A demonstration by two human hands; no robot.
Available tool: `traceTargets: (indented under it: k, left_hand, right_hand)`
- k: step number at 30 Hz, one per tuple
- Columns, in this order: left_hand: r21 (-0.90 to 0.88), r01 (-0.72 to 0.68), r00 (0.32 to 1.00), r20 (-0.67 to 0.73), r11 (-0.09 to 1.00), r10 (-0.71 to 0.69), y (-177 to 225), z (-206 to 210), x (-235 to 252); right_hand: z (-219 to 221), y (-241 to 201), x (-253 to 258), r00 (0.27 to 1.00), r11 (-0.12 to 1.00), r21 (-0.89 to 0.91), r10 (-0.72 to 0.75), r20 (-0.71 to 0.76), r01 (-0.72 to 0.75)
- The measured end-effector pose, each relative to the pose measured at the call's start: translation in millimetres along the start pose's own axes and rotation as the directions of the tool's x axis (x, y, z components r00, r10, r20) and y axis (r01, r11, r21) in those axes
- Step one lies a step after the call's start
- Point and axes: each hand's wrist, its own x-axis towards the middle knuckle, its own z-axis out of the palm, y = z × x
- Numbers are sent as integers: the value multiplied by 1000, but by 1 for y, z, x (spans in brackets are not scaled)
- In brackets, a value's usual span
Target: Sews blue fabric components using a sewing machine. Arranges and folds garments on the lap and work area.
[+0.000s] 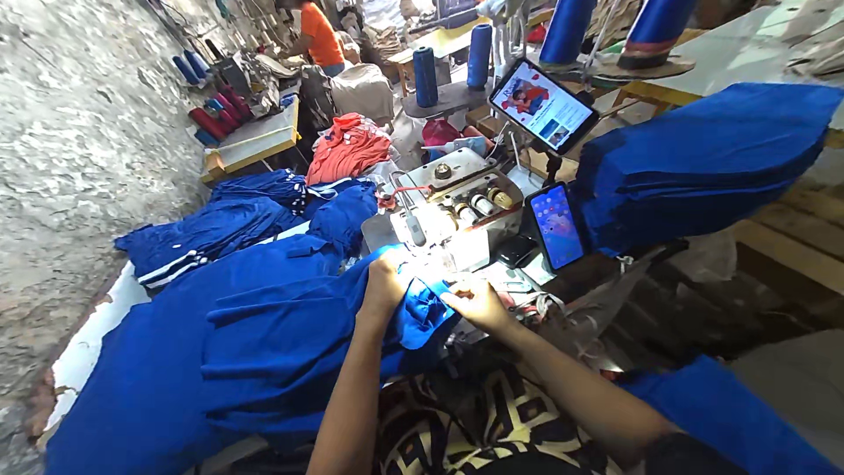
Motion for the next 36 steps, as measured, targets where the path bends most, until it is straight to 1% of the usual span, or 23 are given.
traceTargets:
  k: [1,2,3,4,5,8,9,13,15,17,19,20,21,22,23,25,26,28,29,31,33,34,36]
  left_hand:
    - [74,32,997,72,997,-37,6,-3,0]
    - [196,93,972,195,976,-132,19,-10,1]
    - [338,130,925,298,932,-237,36,-15,2]
    - [442,135,892,335,887,-303,50,-16,1]
    - [475,165,881,324,864,-346,61,-12,-1]
    - [358,233,955,92,904,-283,57,12,-12]
    - [306,248,962,33,919,-270,52,18,-11]
    - [272,334,936,20,903,-352,38,19,2]
    - [187,354,933,-3,916,-360,27,17,9]
    - [96,273,952,-171,957,-254,10,17,6]
    - [97,118,902,-427,988,-66,-2,15,-8]
    - [94,69,886,-463,993,-18,-4,9,-18]
    - [65,38,917,-398,997,-9,-3,1,-32]
    - [55,18,962,-272,998,-3,0,-8,-46]
    - [109,5,990,-141,994,11,3,-14,-59]
    - [166,-41,999,30,985,37,13,-18,-80]
    - [144,-82,996,46,986,76,18,-17,-88]
    - [40,-159,987,0,986,159,37,-13,-97]
    - [-25,-162,986,-35,986,161,50,-11,-100]
    - [-111,-105,986,-138,988,90,78,-3,-105]
    - [-96,-19,967,-256,995,-6,97,2,-110]
    - [-81,9,953,-300,997,-33,104,3,-113]
    - [-88,5,939,-343,996,-35,114,1,-118]
  right_hand:
    - [0,5,2,1000,1000,-2,-6,2,6]
    - [-2,10,1,1000,1000,-11,-17,-1,17]
    - [-3,13,-1,999,999,-19,-42,-3,42]
    - [-5,14,-4,998,998,-13,-61,-5,61]
    - [-6,13,-8,997,997,8,-71,-4,71]
    - [-4,2,-15,997,994,85,-72,-41,76]
    - [-2,-1,-15,996,993,90,-66,-57,71]
    - [5,-8,-1,995,998,61,-13,-101,19]
    - [6,-13,8,995,998,60,36,-93,-31]
    - [7,-19,14,992,983,155,113,-64,-102]
    - [7,-23,16,980,941,285,197,-28,-181]
    - [7,-23,17,977,933,301,214,-21,-198]
    - [5,-23,17,976,935,292,217,-19,-202]
    - [3,-22,17,977,944,266,210,-24,-197]
    - [1,-20,18,980,956,231,195,-35,-182]
    - [0,-16,16,983,968,198,171,-72,-154]
    - [3,-15,14,981,962,231,170,-98,-144]
    - [12,-9,5,969,953,271,184,-164,-135]
    - [18,-6,-1,966,954,261,194,-170,-145]
    - [26,-4,-19,974,964,206,194,-118,-167]
    - [31,-7,-39,987,944,298,157,-33,-140]
    - [34,-10,-48,993,921,378,114,-30,-94]
    - [35,-16,-61,992,898,432,-27,-126,80]
